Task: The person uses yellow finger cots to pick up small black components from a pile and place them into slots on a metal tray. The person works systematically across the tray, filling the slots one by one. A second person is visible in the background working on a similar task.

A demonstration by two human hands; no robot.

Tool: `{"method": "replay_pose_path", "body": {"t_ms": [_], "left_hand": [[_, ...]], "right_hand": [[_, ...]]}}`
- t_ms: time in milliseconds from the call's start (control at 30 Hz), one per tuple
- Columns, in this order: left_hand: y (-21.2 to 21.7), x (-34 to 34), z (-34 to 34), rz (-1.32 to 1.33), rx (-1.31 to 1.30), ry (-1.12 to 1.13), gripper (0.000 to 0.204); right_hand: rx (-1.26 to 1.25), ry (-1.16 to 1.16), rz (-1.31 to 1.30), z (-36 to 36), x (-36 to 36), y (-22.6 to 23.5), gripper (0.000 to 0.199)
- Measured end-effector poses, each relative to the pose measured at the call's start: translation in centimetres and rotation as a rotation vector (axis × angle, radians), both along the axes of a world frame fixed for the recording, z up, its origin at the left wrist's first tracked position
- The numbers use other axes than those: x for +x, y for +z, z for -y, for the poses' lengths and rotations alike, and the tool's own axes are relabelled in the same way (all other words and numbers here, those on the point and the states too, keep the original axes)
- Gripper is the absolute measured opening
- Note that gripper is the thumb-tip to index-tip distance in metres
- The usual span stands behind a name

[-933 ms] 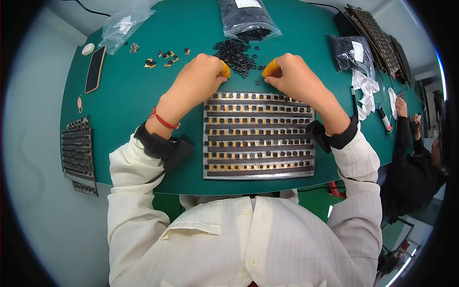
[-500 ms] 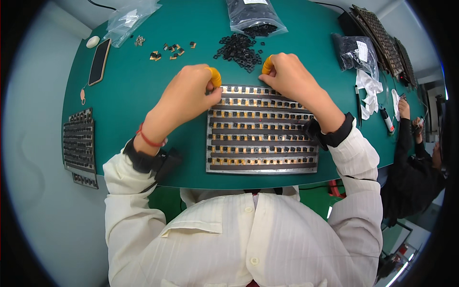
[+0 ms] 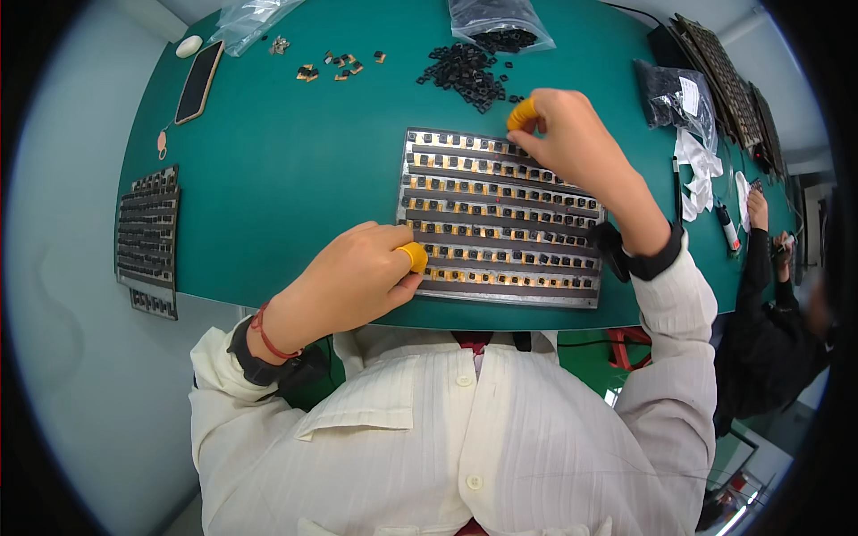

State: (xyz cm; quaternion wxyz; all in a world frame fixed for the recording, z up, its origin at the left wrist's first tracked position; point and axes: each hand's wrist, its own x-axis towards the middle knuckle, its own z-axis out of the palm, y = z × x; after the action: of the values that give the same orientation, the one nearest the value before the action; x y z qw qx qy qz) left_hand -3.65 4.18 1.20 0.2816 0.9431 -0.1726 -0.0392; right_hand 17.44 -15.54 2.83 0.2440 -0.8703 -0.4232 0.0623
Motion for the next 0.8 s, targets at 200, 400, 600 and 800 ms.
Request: {"method": "replay_pose_path", "body": {"t_ms": [200, 400, 600, 800], "left_hand": [[-0.7, -0.7, 0.5, 0.084, 0.090, 0.008, 0.013], [0.1, -2.8, 2.1, 0.013, 0.259, 0.062, 0.031], [0.8, -1.9, 2.2, -0.120, 0.231, 0.112, 0.039], [1.9, -0.5, 1.5, -0.233, 0.145, 0.102, 0.035]], "right_hand": [[0.028, 0.035, 0.005, 6.7, -6.2, 1.7, 0.016], [0.010, -0.082, -0.102, 12.5, -11.0, 0.0, 0.015], [0.008, -0.109, -0.109, 13.5, -12.2, -1.5, 0.014], [0.035, -0.154, -0.002, 12.8, -13.3, -2.3, 0.013]]}}
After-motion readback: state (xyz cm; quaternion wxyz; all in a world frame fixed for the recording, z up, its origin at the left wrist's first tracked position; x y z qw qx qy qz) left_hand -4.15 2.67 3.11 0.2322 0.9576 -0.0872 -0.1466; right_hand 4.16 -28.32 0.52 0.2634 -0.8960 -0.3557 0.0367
